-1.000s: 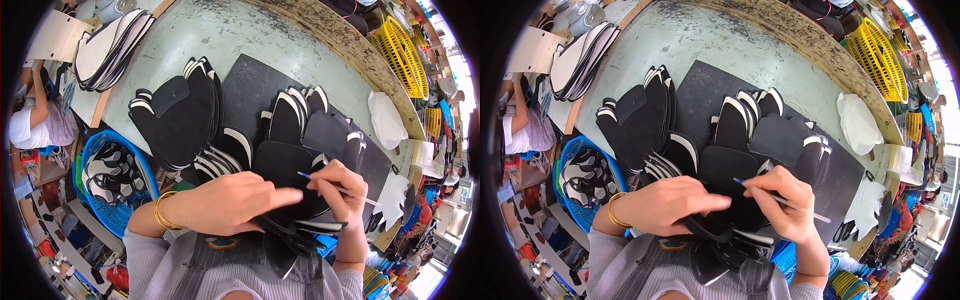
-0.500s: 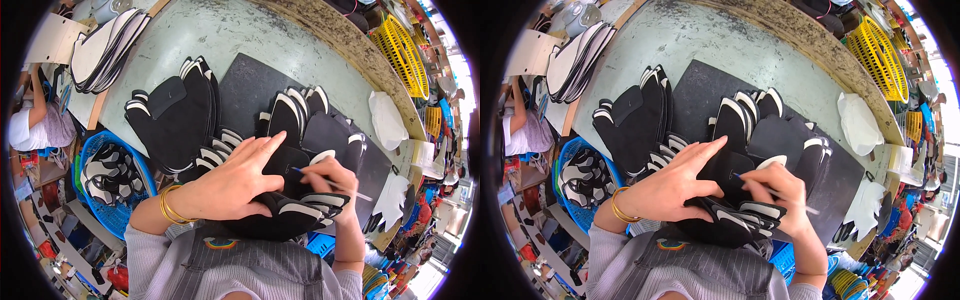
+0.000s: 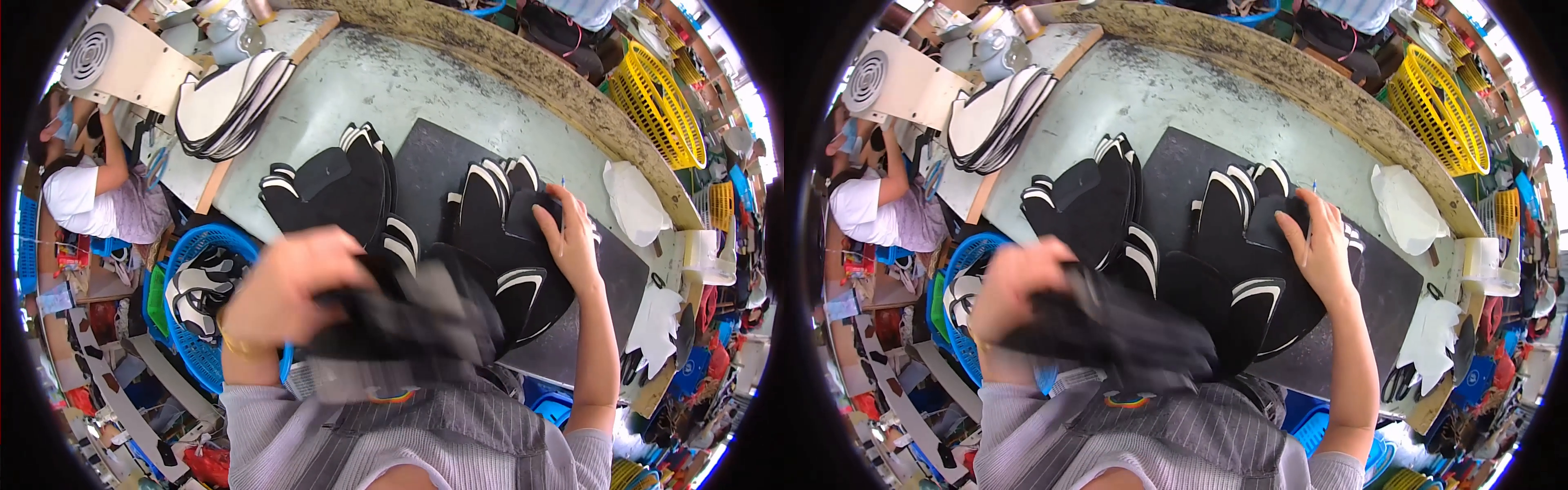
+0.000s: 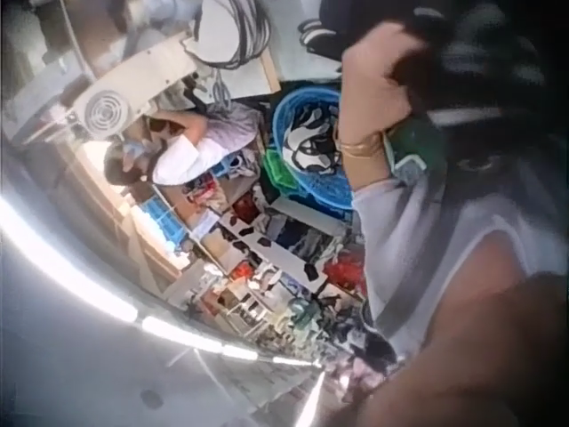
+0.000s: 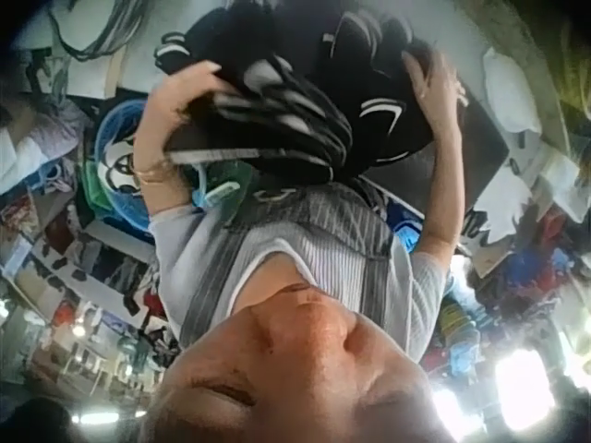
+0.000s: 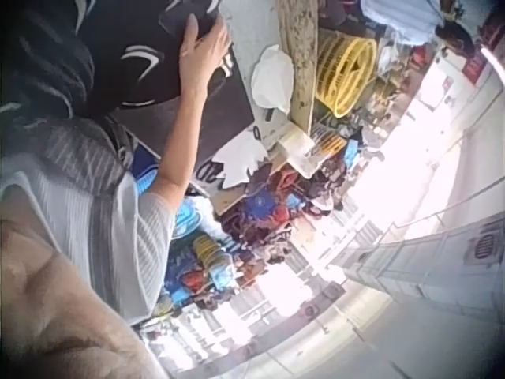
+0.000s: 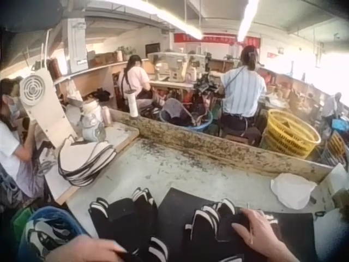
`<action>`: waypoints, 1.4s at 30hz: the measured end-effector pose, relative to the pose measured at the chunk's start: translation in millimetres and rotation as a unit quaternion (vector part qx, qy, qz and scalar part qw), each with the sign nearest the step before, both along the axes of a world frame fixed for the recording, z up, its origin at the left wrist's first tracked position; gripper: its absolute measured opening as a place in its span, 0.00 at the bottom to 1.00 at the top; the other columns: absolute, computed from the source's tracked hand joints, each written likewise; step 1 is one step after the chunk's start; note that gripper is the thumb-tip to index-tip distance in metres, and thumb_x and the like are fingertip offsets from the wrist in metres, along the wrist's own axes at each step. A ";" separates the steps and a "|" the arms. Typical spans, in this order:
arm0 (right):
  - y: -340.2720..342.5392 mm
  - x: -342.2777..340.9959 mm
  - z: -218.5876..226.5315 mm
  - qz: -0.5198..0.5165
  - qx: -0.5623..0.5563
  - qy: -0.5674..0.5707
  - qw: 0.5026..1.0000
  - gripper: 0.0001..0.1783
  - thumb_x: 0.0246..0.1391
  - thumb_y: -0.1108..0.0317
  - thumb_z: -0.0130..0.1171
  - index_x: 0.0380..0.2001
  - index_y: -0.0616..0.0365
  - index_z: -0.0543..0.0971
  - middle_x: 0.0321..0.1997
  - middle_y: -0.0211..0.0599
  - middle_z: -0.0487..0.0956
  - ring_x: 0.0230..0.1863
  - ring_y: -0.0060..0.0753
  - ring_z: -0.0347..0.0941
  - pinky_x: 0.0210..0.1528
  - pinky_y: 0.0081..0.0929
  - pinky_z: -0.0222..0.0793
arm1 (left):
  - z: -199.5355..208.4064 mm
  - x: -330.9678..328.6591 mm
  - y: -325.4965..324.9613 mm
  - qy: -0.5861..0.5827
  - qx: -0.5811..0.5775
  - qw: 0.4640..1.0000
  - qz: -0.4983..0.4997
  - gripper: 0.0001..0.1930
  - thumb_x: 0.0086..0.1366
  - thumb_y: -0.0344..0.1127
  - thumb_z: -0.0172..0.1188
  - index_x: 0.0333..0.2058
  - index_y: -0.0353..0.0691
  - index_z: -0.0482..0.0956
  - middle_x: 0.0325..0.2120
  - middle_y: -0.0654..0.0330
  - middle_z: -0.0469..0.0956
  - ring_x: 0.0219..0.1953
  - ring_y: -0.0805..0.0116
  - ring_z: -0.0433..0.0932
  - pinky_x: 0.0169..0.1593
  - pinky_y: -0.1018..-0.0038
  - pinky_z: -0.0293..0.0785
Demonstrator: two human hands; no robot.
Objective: The worker is manually assembling, inspecting, and marking various components of shoe uppers at a factory workstation.
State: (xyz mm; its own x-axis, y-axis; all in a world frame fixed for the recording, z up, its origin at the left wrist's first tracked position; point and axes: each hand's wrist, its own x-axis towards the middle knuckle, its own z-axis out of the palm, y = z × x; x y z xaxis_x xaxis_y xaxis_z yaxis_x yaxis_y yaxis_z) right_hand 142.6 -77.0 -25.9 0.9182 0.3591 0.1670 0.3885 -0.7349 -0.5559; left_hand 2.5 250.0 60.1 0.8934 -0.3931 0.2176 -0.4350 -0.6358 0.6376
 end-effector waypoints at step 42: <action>-2.9 -71.2 35.7 -0.019 0.424 0.125 0.897 0.09 0.55 0.80 0.48 0.36 0.67 0.78 0.30 0.37 0.78 0.26 0.20 0.70 0.28 0.15 0.65 | -66.1 13.1 -84.1 0.132 -0.158 0.978 -0.020 0.32 0.44 0.35 0.71 0.49 0.39 0.68 0.38 0.56 0.73 0.35 0.57 0.76 0.41 0.67 0.74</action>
